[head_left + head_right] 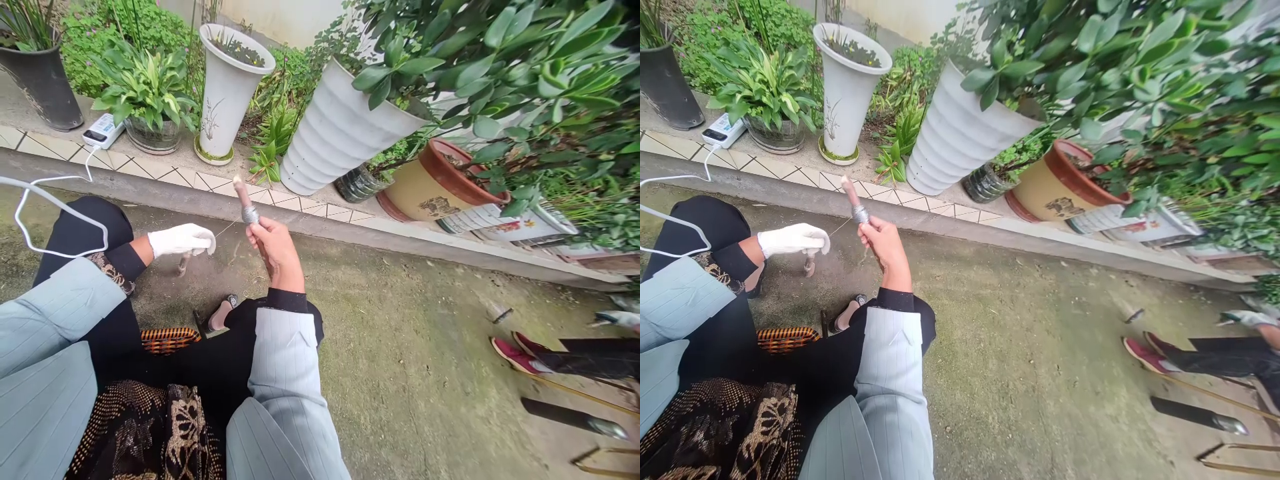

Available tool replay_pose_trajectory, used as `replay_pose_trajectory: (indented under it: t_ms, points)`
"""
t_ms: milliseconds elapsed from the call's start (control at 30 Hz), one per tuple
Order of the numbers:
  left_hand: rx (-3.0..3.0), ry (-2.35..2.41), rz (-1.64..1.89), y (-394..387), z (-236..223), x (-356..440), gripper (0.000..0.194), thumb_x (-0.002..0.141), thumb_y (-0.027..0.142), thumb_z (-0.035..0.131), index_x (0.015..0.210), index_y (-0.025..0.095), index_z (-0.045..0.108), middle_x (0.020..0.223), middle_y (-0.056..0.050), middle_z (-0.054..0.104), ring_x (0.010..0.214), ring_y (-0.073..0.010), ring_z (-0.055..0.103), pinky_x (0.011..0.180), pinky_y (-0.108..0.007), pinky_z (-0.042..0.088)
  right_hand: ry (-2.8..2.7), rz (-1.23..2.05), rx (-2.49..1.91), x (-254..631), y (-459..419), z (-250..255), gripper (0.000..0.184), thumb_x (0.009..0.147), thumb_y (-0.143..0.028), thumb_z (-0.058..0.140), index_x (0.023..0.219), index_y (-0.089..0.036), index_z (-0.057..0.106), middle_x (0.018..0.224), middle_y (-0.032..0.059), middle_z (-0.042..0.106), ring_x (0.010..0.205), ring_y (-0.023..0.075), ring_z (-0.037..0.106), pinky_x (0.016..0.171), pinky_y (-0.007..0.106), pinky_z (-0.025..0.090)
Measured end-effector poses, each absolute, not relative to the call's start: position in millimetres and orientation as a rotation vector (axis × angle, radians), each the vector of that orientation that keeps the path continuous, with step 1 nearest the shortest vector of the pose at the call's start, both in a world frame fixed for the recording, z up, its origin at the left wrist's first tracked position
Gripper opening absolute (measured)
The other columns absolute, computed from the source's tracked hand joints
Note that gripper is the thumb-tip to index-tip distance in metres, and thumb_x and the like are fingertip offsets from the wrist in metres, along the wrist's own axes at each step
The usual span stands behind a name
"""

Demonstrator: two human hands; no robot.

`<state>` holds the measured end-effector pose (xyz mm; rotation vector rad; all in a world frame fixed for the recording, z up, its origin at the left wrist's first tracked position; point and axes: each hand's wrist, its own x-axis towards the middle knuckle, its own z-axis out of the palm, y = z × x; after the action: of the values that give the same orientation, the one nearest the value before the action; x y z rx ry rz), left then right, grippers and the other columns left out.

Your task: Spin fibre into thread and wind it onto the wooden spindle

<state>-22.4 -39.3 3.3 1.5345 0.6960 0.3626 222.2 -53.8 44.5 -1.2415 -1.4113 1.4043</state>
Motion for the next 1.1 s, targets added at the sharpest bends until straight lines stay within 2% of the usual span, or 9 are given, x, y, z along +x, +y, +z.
replay_pose_trajectory:
  t_ms: [133, 233, 300, 367, 433, 600, 800, 1033, 1100]
  points:
    - [1.631, 0.652, 0.264, -39.7, 18.6, -20.6, 0.029, 0.081, 0.041, 0.06, 0.081, 0.014, 0.067, 0.058, -0.001, 0.055, 0.048, -0.009, 0.045, 0.047, -0.02, 0.035, -1.639, 1.087, -1.581, 210.7, -37.7, 35.8, 0.022, 0.081, -0.036, 0.057, 0.087, -0.017, 0.064, 0.07, 0.0008, 0.059, 0.057, 0.0098, 0.048, 0.056, 0.023, 0.037]
    - [1.715, 0.657, 0.26, -32.4, 34.3, -24.7, 0.028, 0.081, 0.04, 0.059, 0.077, 0.014, 0.068, 0.062, -0.001, 0.058, 0.049, -0.0086, 0.045, 0.048, -0.02, 0.035, -2.11, 0.933, -1.9, 202.1, -34.5, 41.3, 0.012, 0.078, -0.026, 0.061, 0.079, -0.016, 0.068, 0.066, 0.0029, 0.061, 0.061, 0.0125, 0.052, 0.06, 0.025, 0.037]
    - [1.75, 0.679, 0.253, -25.4, 41.7, -28.7, 0.027, 0.081, 0.037, 0.059, 0.073, 0.013, 0.066, 0.065, -0.002, 0.06, 0.051, -0.008, 0.044, 0.047, -0.019, 0.033, -2.451, 1.311, -1.772, 201.2, -37.5, 53.1, 0.01, 0.075, -0.023, 0.065, 0.077, -0.015, 0.07, 0.063, 0.0019, 0.061, 0.058, 0.0115, 0.051, 0.057, 0.024, 0.037]
    - [1.743, 0.651, 0.251, -18.5, 45.7, -32.8, 0.027, 0.08, 0.037, 0.06, 0.072, 0.012, 0.066, 0.065, -0.003, 0.06, 0.052, -0.0083, 0.046, 0.048, -0.019, 0.034, -2.535, 1.888, -1.276, 204.7, -40.9, 68.9, 0.017, 0.074, -0.027, 0.068, 0.086, -0.015, 0.072, 0.065, -0.001, 0.062, 0.055, 0.0092, 0.051, 0.055, 0.022, 0.038]
    - [1.71, 0.626, 0.307, -12.1, 47.4, -37.0, 0.028, 0.08, 0.039, 0.061, 0.075, 0.011, 0.066, 0.068, -0.004, 0.061, 0.054, -0.0087, 0.047, 0.049, -0.019, 0.036, -2.308, 1.967, -0.998, 210.4, -40.6, 84.0, 0.032, 0.073, -0.036, 0.07, 0.098, -0.015, 0.071, 0.067, -0.0024, 0.061, 0.056, 0.0083, 0.05, 0.054, 0.02, 0.04]
    - [1.6, 0.73, 0.451, 2.1, 43.5, -47.5, 0.034, 0.084, 0.043, 0.059, 0.085, 0.01, 0.066, 0.067, -0.004, 0.059, 0.054, -0.0084, 0.049, 0.05, -0.019, 0.038, -1.648, 1.485, -1.062, 209.1, -20.4, 88.3, 0.029, 0.073, -0.041, 0.072, 0.084, -0.015, 0.066, 0.065, -0.0017, 0.056, 0.053, 0.0065, 0.046, 0.047, 0.019, 0.036]
    - [1.563, 0.694, 0.362, 1.4, 29.7, -43.1, 0.035, 0.083, 0.044, 0.061, 0.083, 0.011, 0.069, 0.061, -0.003, 0.055, 0.051, -0.0083, 0.045, 0.049, -0.02, 0.036, -1.455, 1.374, -1.222, 182.4, 2.1, 50.8, 0.025, 0.077, -0.041, 0.066, 0.083, -0.017, 0.062, 0.066, -0.0017, 0.055, 0.052, 0.0067, 0.045, 0.047, 0.019, 0.036]
    - [1.685, 0.719, 0.321, -1.8, 29.1, -38.2, 0.029, 0.084, 0.038, 0.056, 0.08, 0.012, 0.068, 0.058, -0.001, 0.053, 0.05, -0.0086, 0.043, 0.048, -0.02, 0.032, -1.958, 0.79, -1.831, 177.7, 4.2, 39.2, 0.015, 0.081, -0.029, 0.059, 0.083, -0.016, 0.067, 0.071, 0.0039, 0.062, 0.066, 0.0144, 0.055, 0.06, 0.025, 0.038]
    - [1.739, 0.778, 0.315, 0.5, 29.8, -40.6, 0.026, 0.082, 0.036, 0.057, 0.077, 0.013, 0.068, 0.06, -0.001, 0.055, 0.05, -0.0087, 0.044, 0.048, -0.02, 0.032, -2.232, 0.84, -1.915, 178.7, -1.5, 41.0, 0.013, 0.08, -0.026, 0.06, 0.079, -0.016, 0.067, 0.071, 0.0053, 0.064, 0.066, 0.0149, 0.055, 0.061, 0.026, 0.037]
